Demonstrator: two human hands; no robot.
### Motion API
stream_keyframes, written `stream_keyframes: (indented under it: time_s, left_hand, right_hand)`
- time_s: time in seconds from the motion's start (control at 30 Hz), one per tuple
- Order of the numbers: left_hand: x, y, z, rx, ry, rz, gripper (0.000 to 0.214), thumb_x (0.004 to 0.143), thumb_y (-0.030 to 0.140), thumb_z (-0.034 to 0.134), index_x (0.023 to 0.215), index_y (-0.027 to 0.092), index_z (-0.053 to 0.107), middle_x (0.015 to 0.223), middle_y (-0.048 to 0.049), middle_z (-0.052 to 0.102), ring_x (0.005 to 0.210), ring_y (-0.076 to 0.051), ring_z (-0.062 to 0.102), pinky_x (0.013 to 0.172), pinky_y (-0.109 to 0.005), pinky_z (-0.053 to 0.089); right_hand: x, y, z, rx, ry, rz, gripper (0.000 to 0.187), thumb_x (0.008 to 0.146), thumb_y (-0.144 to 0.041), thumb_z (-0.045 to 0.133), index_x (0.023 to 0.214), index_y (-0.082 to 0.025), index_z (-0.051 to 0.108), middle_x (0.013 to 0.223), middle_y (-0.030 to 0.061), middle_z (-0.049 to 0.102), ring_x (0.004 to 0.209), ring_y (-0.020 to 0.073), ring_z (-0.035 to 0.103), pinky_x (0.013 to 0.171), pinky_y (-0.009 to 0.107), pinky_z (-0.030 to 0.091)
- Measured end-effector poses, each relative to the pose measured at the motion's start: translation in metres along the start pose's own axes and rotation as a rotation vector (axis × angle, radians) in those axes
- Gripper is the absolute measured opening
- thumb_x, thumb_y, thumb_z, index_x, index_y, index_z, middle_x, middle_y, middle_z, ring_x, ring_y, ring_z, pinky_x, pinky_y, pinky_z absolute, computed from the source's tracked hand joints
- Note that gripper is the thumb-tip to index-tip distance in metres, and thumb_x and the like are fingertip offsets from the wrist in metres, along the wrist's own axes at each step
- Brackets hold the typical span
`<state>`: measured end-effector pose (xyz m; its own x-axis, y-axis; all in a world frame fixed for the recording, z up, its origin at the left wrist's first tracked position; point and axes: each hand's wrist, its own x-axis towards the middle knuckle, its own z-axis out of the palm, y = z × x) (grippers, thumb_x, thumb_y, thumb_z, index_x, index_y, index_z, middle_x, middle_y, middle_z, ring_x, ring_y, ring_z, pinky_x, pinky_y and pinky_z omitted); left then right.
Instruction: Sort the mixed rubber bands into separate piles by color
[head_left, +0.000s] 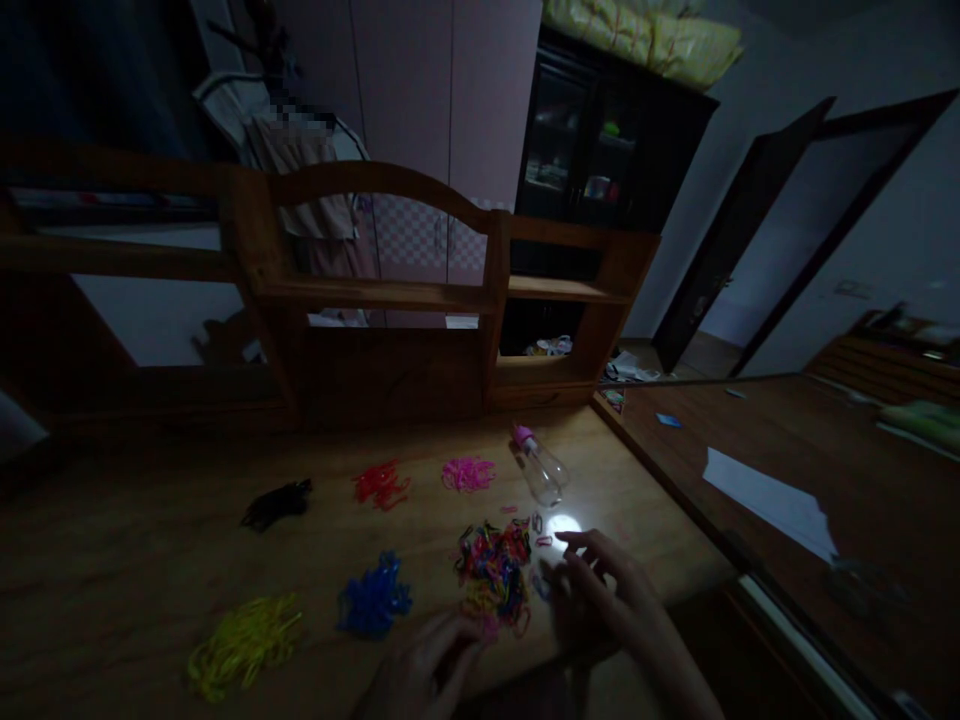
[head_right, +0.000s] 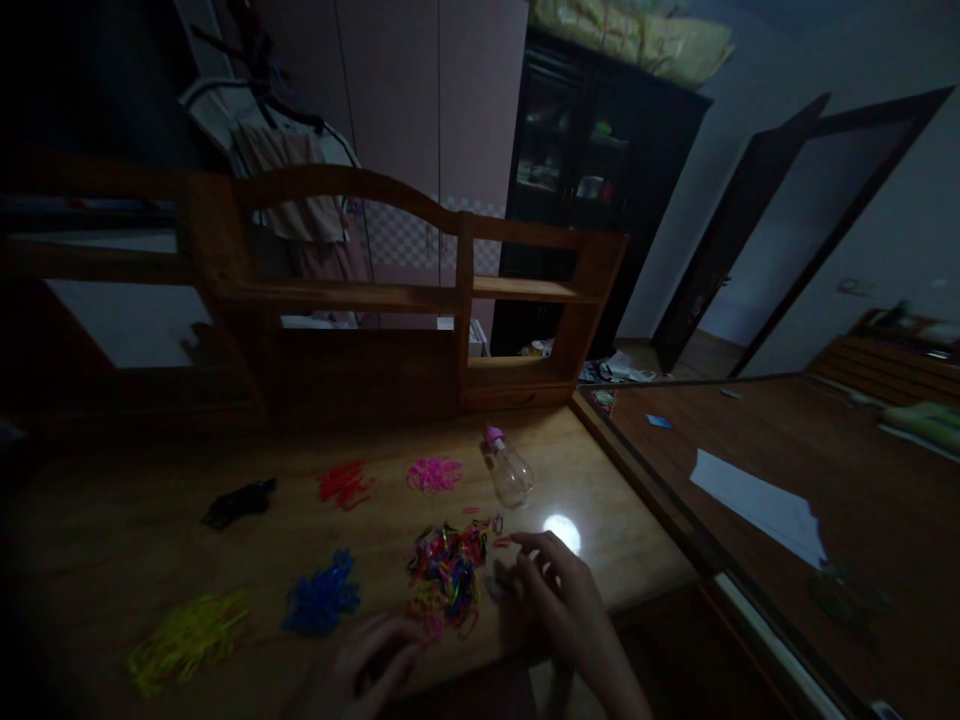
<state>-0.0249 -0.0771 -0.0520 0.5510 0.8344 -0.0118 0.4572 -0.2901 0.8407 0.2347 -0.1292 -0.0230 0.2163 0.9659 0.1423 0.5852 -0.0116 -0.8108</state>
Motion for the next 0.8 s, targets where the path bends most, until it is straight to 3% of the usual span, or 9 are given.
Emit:
stream_keyframes:
  time_s: [0.13,0.3,0.47,0.67,0.8]
  left_hand:
    - [0.006,0.006,-0.010,0.068,-0.084,-0.055,0.015,0.085,0.031,0.056,0.080,0.021,0.066,0.081,-0.0015,0.067,0.072,-0.016,0.059,0.063,-0.023,0.042]
    - [0.007,0.005,-0.005,0.083,-0.083,-0.086,0.017,0.081,0.034,0.063,0.073,0.019,0.060,0.075,-0.0008,0.061,0.069,-0.016,0.054,0.062,-0.024,0.039]
    - [0.008,0.006,-0.002,0.068,-0.047,-0.103,0.015,0.078,0.035,0.067,0.083,0.021,0.063,0.084,-0.0024,0.062,0.073,-0.018,0.056,0.066,-0.027,0.042]
    - [0.013,0.017,-0.005,0.100,-0.111,-0.120,0.009,0.080,0.031,0.064,0.086,0.025,0.064,0.099,-0.0030,0.063,0.091,-0.021,0.061,0.080,-0.030,0.045]
    - [0.013,0.020,-0.003,0.100,-0.085,-0.175,0.007,0.081,0.026,0.062,0.087,0.024,0.063,0.103,-0.0024,0.062,0.095,-0.021,0.060,0.084,-0.030,0.044]
  right_hand:
    - [-0.014,0.004,-0.016,-0.077,-0.026,0.087,0.018,0.090,-0.034,0.056,0.097,-0.020,0.064,0.084,0.0025,0.061,0.072,0.0155,0.058,0.061,0.025,0.044]
    - [-0.027,-0.005,0.000,-0.096,-0.096,0.112,0.012,0.087,-0.031,0.061,0.084,-0.019,0.061,0.085,0.0025,0.058,0.070,0.0144,0.055,0.061,0.026,0.043]
    - [-0.029,-0.003,0.010,-0.098,-0.116,0.112,0.008,0.088,-0.027,0.059,0.083,-0.020,0.061,0.085,0.0026,0.059,0.071,0.0149,0.056,0.061,0.026,0.043]
    - [-0.016,-0.001,0.017,-0.078,-0.092,0.066,0.014,0.093,-0.026,0.053,0.083,-0.020,0.061,0.087,0.0046,0.062,0.078,0.0170,0.058,0.067,0.028,0.045]
    - [-0.012,0.001,0.016,-0.036,-0.138,0.063,0.013,0.093,-0.027,0.054,0.087,-0.020,0.063,0.088,0.0046,0.062,0.079,0.0173,0.059,0.068,0.028,0.045]
